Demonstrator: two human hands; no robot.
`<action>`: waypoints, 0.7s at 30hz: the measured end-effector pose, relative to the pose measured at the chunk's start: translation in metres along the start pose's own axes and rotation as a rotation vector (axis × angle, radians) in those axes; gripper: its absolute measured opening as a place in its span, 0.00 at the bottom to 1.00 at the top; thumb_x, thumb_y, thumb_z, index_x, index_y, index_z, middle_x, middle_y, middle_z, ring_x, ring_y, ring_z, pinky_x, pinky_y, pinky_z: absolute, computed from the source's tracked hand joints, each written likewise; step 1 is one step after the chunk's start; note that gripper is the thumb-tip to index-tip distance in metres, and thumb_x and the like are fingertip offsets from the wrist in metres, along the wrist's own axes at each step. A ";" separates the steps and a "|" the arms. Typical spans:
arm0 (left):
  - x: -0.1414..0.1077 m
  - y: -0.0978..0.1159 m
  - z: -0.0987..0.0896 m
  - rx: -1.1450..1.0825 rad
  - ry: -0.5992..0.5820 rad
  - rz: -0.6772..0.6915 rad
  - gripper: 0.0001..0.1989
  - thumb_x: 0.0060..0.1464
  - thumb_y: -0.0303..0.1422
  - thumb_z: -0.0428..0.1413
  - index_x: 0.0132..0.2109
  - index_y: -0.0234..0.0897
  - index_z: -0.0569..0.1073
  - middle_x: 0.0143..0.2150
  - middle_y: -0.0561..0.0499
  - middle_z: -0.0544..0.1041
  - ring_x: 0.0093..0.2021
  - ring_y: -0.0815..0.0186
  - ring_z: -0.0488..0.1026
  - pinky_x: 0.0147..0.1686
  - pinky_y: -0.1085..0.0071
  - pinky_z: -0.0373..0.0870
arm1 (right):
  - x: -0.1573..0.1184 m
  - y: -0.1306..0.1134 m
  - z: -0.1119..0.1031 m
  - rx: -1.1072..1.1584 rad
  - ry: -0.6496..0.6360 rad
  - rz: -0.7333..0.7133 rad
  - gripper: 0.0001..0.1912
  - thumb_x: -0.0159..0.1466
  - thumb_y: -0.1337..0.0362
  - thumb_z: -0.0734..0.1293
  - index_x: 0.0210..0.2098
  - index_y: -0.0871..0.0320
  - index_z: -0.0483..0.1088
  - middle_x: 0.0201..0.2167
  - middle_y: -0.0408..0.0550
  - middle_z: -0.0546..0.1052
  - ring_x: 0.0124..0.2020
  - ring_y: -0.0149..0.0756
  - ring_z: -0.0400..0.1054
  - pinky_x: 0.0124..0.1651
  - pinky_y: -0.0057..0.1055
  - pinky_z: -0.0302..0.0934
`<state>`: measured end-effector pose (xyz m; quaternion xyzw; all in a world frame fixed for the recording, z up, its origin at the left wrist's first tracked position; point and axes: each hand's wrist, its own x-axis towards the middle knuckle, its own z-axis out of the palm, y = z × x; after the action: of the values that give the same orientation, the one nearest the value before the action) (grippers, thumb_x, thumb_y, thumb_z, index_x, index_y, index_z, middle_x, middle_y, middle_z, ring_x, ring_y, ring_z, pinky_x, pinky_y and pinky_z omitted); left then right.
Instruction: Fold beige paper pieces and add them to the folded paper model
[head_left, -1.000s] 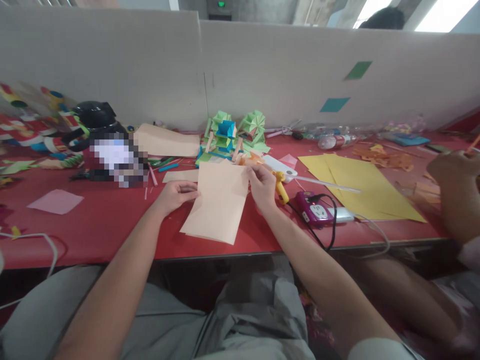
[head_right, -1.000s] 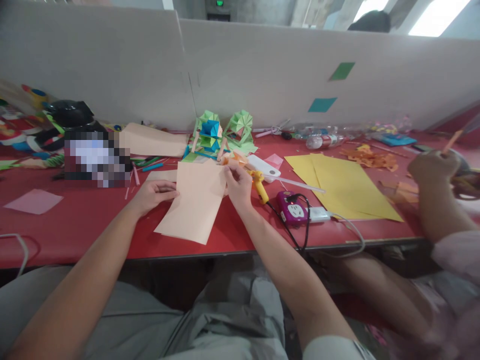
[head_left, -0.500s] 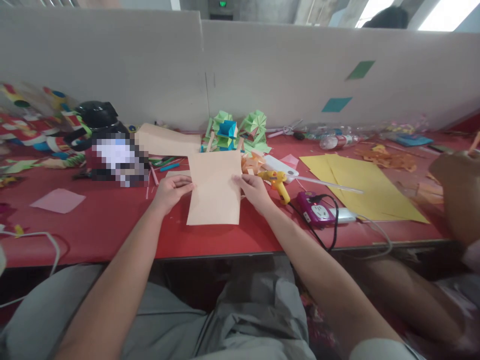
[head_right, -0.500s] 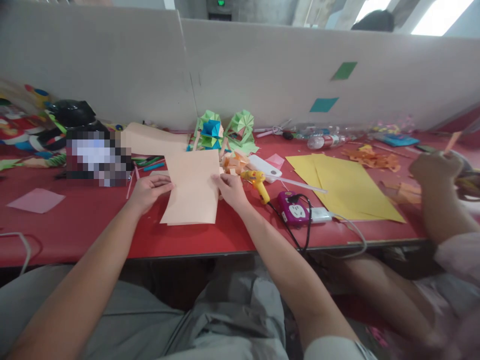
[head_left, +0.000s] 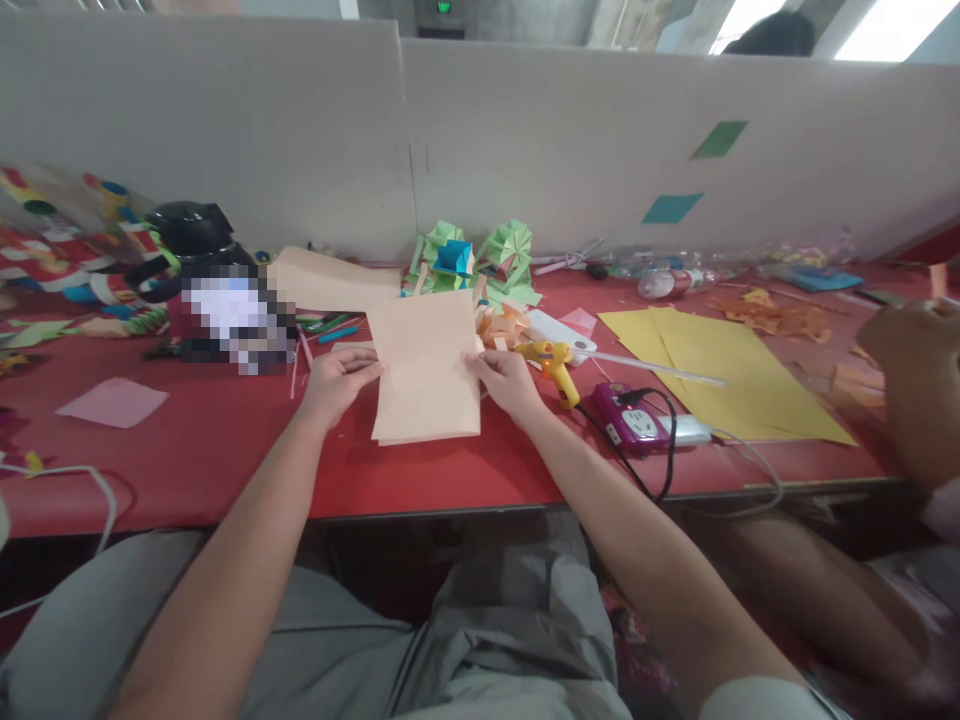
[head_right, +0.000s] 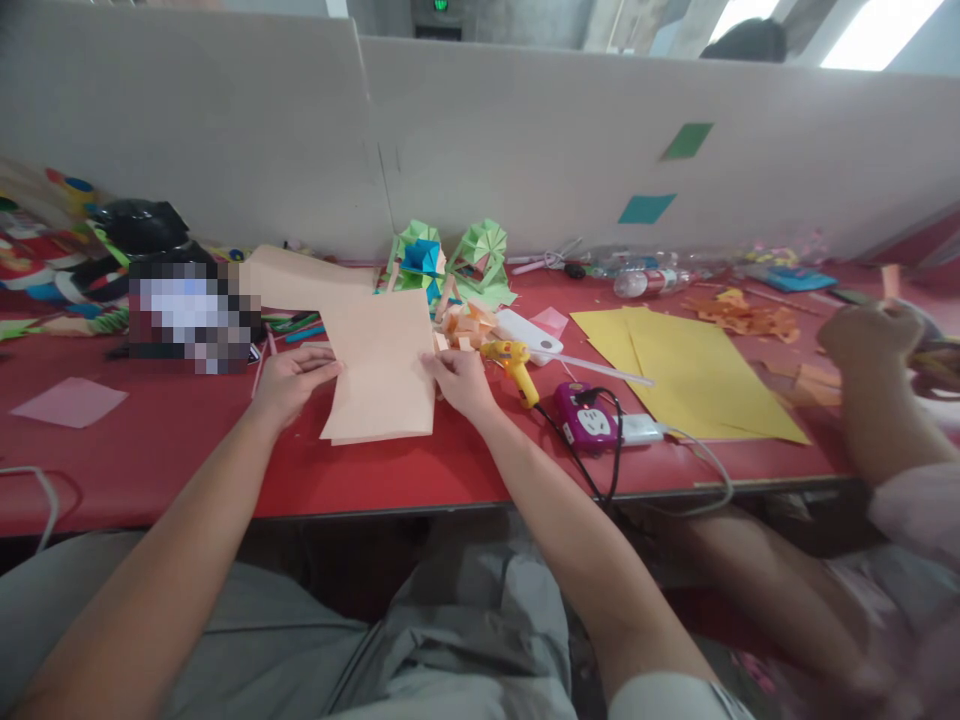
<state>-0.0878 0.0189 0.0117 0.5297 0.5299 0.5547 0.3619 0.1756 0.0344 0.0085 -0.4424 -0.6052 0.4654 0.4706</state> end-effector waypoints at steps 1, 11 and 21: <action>0.000 -0.001 0.000 0.000 0.005 0.001 0.22 0.34 0.43 0.71 0.36 0.34 0.79 0.37 0.45 0.82 0.40 0.57 0.79 0.47 0.60 0.75 | 0.000 0.000 0.000 -0.019 0.030 -0.003 0.28 0.57 0.40 0.68 0.17 0.57 0.63 0.15 0.42 0.67 0.17 0.28 0.62 0.20 0.27 0.58; 0.002 -0.005 -0.003 -0.008 0.070 -0.001 0.20 0.36 0.41 0.70 0.36 0.35 0.79 0.36 0.45 0.83 0.40 0.57 0.80 0.49 0.60 0.75 | 0.003 0.004 -0.001 -0.079 -0.021 -0.033 0.27 0.57 0.41 0.69 0.17 0.57 0.65 0.14 0.42 0.67 0.16 0.28 0.59 0.19 0.27 0.54; 0.005 -0.006 -0.006 -0.038 0.118 -0.008 0.20 0.36 0.39 0.71 0.37 0.34 0.79 0.36 0.45 0.83 0.39 0.57 0.80 0.48 0.60 0.75 | 0.002 0.005 -0.001 -0.056 -0.131 -0.044 0.25 0.57 0.42 0.69 0.21 0.58 0.67 0.18 0.41 0.66 0.19 0.26 0.57 0.21 0.27 0.50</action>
<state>-0.0951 0.0235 0.0078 0.4871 0.5416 0.5935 0.3425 0.1765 0.0375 0.0042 -0.4107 -0.6570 0.4658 0.4274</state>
